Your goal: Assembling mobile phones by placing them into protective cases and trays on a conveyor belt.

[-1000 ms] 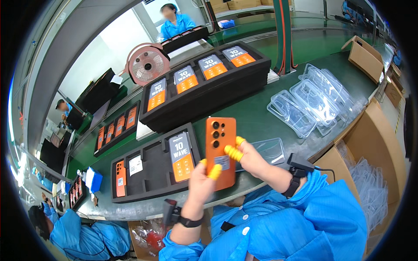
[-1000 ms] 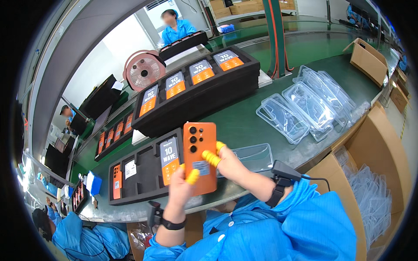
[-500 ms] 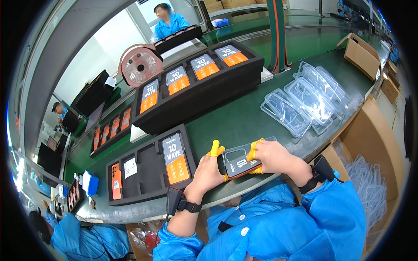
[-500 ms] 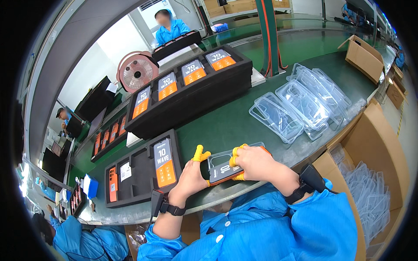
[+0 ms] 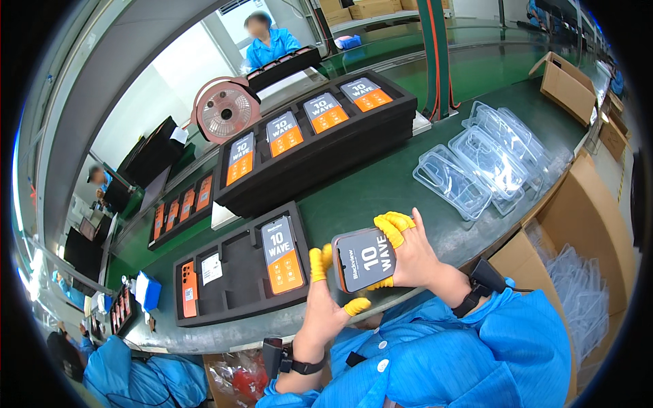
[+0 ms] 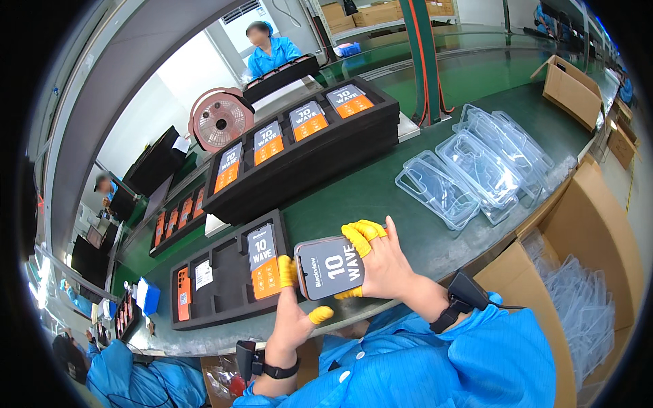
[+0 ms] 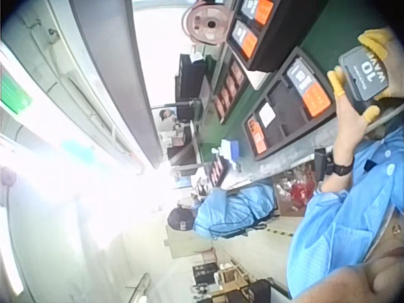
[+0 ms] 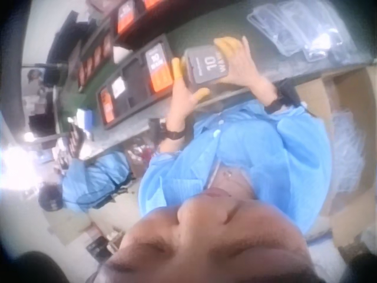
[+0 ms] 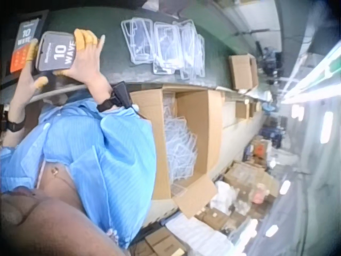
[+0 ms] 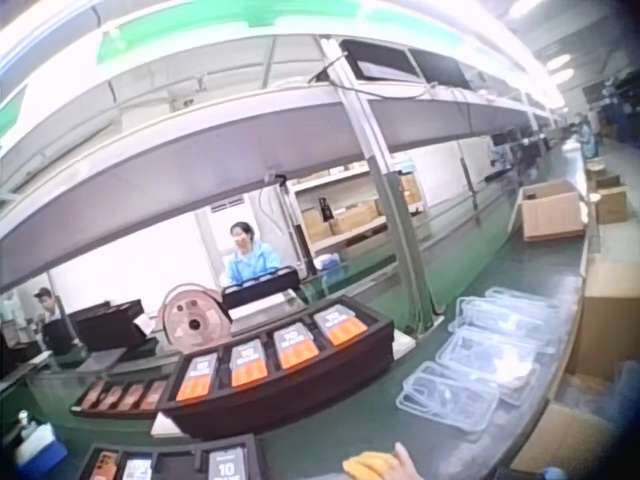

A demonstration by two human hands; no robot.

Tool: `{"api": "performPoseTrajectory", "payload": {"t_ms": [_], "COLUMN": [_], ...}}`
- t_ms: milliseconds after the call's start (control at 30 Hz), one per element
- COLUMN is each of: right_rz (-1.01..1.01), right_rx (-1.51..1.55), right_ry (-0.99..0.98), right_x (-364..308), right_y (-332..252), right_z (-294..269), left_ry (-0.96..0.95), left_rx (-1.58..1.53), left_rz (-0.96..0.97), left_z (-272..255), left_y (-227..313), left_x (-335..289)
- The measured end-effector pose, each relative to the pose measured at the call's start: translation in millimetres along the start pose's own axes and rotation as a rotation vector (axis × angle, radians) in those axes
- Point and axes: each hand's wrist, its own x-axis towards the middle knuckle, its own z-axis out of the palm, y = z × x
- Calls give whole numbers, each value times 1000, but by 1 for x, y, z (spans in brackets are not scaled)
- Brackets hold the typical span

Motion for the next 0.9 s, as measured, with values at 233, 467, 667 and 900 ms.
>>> {"api": "performPoseTrajectory", "payload": {"t_ms": [233, 467, 667, 900], "right_rz": [-14, 141, 142, 100], "right_rx": [-8, 258, 169, 158], "right_ry": [38, -357, -391, -215], "right_x": [-1, 23, 27, 26], "right_y": [-11, 4, 5, -9], "right_z": [11, -17, -14, -11], "left_ry": [239, 256, 292, 205], "left_rx": [-24, 74, 15, -28], "left_rz": [-259, -257, -284, -345], "left_z": [12, 7, 9, -9], "left_y": [13, 12, 5, -10], "left_x": [-1, -4, -2, -6]}}
